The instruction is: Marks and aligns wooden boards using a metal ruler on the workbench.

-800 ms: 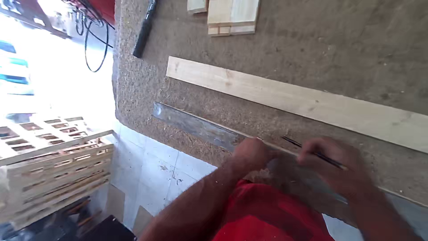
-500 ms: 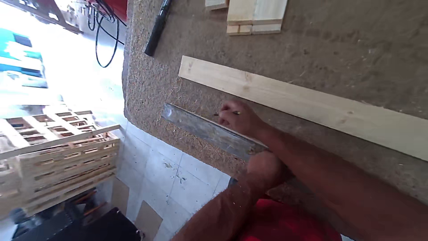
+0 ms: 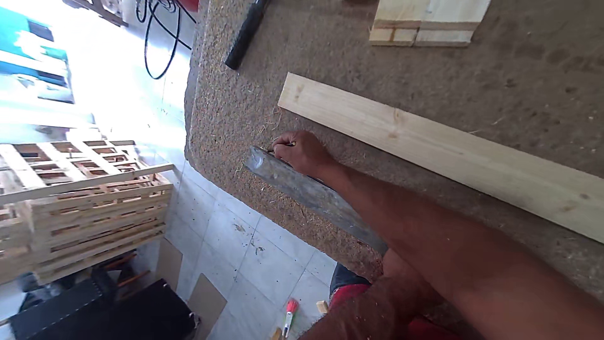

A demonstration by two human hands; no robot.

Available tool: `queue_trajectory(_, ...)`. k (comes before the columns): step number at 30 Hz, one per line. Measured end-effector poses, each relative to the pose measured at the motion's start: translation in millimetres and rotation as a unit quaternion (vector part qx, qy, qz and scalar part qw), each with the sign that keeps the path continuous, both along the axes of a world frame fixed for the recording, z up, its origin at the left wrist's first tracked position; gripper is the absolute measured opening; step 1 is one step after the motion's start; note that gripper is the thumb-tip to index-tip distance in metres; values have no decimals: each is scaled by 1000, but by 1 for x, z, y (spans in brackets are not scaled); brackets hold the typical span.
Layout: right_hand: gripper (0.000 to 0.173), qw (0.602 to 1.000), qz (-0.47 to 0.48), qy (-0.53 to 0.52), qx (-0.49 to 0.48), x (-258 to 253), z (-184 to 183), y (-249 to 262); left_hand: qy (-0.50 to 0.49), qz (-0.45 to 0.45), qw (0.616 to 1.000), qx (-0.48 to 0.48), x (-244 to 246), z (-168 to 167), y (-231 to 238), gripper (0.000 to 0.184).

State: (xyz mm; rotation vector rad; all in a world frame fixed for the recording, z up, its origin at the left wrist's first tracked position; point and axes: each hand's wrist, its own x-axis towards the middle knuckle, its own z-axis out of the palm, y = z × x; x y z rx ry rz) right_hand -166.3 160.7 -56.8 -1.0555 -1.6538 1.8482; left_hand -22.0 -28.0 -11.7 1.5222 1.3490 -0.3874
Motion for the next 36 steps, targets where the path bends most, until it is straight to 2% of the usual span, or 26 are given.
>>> queue_trajectory(9,21,999,8,-7,-45,-5,-2,8,1,-3,999,-49,0,0,2,51)
queue_trajectory(15,22,998,44,-45,-1,16,9,7,-17,10,999,41,-4,0,0,46)
queue_trajectory(20,23,999,20,-39,-10,0,5,1,-6,-6,998,-58,-4,-2,-4,50)
queue_trajectory(22,24,999,30,-45,-9,4,7,3,-20,-14,1000,7,-5,-4,-8,47)
queue_trajectory(24,24,997,56,-55,-7,24,15,3,-33,-5,998,52,-5,0,-2,40)
queue_trajectory(27,23,993,93,-66,13,71,23,-8,5,-17,996,-88,3,30,30,34)
queue_trajectory(30,23,990,111,-80,22,130,27,-30,32,-18,999,-21,9,13,17,34)
queue_trajectory(34,21,987,114,-114,-16,218,31,-61,28,-60,996,61,10,-1,4,56)
queue_trajectory(36,20,983,116,-141,-37,259,37,-75,30,-69,994,74,10,-5,2,56)
